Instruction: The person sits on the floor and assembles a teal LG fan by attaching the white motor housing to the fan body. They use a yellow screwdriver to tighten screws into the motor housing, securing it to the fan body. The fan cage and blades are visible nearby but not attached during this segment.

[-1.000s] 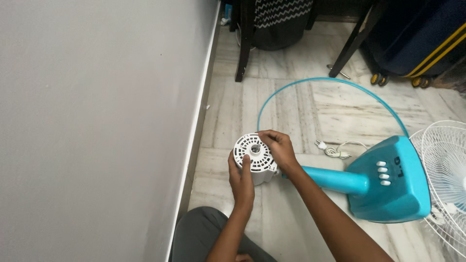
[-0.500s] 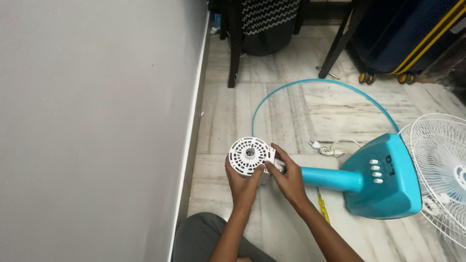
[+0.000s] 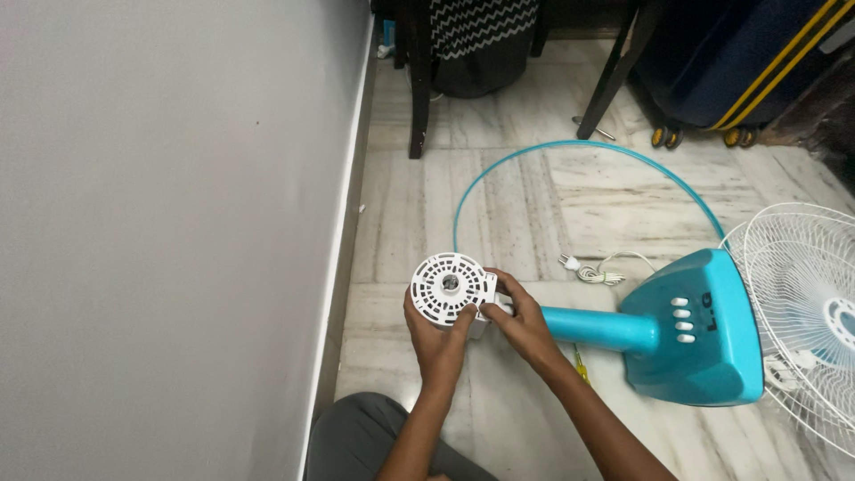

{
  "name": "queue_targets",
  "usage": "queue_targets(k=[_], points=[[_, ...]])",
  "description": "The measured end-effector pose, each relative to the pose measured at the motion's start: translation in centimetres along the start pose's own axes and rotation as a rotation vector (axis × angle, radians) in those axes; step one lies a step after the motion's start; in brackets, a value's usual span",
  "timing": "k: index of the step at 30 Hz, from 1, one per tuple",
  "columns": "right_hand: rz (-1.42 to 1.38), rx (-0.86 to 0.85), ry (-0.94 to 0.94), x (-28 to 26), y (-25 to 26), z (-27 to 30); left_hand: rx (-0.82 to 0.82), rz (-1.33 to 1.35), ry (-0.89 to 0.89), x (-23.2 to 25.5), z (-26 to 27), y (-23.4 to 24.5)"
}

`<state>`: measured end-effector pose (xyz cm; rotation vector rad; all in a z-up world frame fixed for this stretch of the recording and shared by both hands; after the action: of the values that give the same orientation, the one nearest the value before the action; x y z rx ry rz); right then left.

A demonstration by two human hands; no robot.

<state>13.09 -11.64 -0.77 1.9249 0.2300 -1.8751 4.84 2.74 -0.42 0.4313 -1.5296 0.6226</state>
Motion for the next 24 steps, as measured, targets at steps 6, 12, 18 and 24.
queue_targets(k=[6, 12, 18, 24], points=[[-0.037, -0.007, -0.211, 1.8, 0.6, -1.8, 0.017, 0.025, 0.006, -0.5, -0.2, 0.2], [-0.092, -0.141, -0.41, 0.1, 1.2, -2.5, 0.0, 0.071, 0.006, 0.3, 0.0, 0.2], [-0.049, -0.118, -0.495, -0.6, 1.2, -3.1, 0.009, 0.058, 0.038, 0.7, 0.0, -0.1], [-0.067, -0.085, -0.552, -0.7, 1.3, -3.2, 0.02, 0.071, 0.087, 0.7, -0.1, -0.4]])
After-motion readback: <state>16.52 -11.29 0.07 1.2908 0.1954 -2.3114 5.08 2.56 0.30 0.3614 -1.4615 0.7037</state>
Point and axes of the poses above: each hand's wrist, its own z-axis away from the middle knuckle, its own y-axis out of the back of the hand, x = y × z, the point moved 6 cm from there along -z, towards the middle knuckle, and after that the axes turned 2 degrees about -x, right-handed, at the moved point
